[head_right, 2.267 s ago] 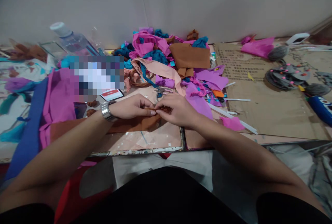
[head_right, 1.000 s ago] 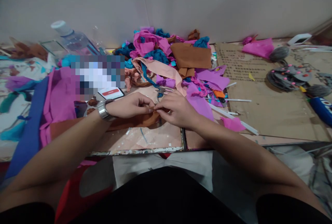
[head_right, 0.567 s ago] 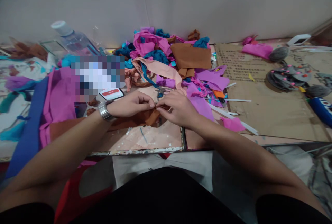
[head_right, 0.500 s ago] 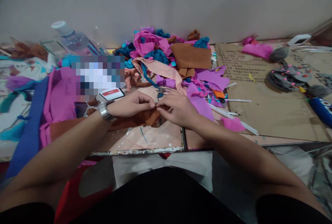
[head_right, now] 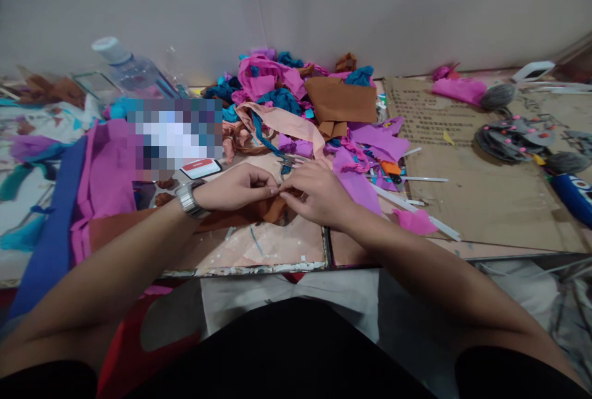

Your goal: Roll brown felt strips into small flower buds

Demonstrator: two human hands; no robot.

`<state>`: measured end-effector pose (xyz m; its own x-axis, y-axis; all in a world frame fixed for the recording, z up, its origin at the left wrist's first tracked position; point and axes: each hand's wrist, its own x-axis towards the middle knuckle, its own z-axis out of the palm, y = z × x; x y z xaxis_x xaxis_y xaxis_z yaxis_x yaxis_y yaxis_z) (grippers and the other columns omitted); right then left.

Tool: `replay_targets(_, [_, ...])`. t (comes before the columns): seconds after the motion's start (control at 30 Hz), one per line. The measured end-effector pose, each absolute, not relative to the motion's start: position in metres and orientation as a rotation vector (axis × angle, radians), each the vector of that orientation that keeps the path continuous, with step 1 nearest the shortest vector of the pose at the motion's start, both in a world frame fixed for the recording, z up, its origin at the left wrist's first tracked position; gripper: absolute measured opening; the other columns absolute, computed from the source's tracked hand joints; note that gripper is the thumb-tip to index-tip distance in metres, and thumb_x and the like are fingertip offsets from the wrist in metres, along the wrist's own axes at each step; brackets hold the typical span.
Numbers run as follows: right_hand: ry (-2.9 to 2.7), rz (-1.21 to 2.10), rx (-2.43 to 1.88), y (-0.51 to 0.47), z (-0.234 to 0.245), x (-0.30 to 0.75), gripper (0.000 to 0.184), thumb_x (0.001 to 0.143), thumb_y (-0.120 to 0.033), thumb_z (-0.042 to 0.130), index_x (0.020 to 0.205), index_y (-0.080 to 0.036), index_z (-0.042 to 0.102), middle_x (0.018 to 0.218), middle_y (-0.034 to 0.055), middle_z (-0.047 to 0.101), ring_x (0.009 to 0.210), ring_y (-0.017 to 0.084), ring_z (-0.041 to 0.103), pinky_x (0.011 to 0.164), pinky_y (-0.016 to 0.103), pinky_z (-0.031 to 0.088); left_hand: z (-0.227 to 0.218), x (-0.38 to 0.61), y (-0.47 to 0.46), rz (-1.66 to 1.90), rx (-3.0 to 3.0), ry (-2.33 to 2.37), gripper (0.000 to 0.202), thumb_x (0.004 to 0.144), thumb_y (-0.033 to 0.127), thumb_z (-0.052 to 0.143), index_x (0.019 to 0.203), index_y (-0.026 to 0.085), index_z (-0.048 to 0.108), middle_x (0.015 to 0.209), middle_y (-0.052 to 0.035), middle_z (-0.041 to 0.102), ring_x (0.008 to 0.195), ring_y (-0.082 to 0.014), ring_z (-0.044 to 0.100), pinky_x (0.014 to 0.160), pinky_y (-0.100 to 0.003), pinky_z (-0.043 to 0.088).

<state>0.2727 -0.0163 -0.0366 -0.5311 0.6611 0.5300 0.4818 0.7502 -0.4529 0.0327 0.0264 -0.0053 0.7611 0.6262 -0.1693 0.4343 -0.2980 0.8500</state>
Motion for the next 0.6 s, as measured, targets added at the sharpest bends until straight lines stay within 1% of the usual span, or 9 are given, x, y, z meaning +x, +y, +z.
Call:
replay_targets(0.1, [-2.247,0.338,-0.876,-0.015,-0.037,0.273,0.004,0.095,-0.026,0.07,0.097,-0.025,0.073,0.091,0.0031,0.076,0.089,0.023,0.067,0.088,0.044,0.044,-0.005,0.032,0.025,0.247,2.003,0.817,0.033,0.098,0.044,0.06,0.091,0.014,0.072,0.078,-0.0004,0.066,0.069,-0.0117,0.053,0.068,-0.024,0.04])
replay_targets(0.2, [-2.216,0.393,-0.861,-0.015,-0.038,0.271,0.003,0.095,-0.024,0.07,0.096,-0.024,0.073,0.091,0.0034,0.076,0.089,0.022,0.067,0.086,0.042,0.046,-0.001,0.034,0.022,0.253,2.077,0.847,0.031,0.099,0.042,0.058,0.089,0.015,0.07,0.076,0.0003,0.065,0.069,-0.0119,0.052,0.067,-0.024,0.039])
replay_targets(0.3, [-2.158,0.464,-0.869,-0.014,-0.038,0.269,0.004,0.093,-0.021,0.07,0.093,-0.023,0.073,0.093,0.0042,0.073,0.09,0.022,0.066,0.085,0.04,0.049,0.004,0.036,0.018,0.25,2.149,0.893,0.029,0.099,0.039,0.057,0.089,0.015,0.07,0.073,0.0009,0.064,0.066,-0.0119,0.052,0.065,-0.025,0.037])
replay_targets(0.4, [-2.09,0.545,-0.906,-0.015,-0.037,0.268,0.005,0.091,-0.019,0.072,0.089,-0.023,0.074,0.097,0.0055,0.068,0.093,0.022,0.065,0.084,0.039,0.051,0.008,0.038,0.015,0.241,2.194,0.933,0.027,0.099,0.037,0.057,0.09,0.016,0.071,0.074,0.0002,0.066,0.065,-0.0123,0.054,0.065,-0.025,0.037])
replay_targets(0.6, [-2.029,0.641,-0.932,-0.016,-0.037,0.267,0.006,0.088,-0.017,0.074,0.087,-0.022,0.075,0.103,0.0053,0.066,0.1,0.022,0.066,0.091,0.041,0.052,0.011,0.04,0.01,0.26,2.242,0.971,0.026,0.099,0.036,0.058,0.093,0.016,0.074,0.076,-0.0015,0.069,0.067,-0.0138,0.057,0.066,-0.026,0.037])
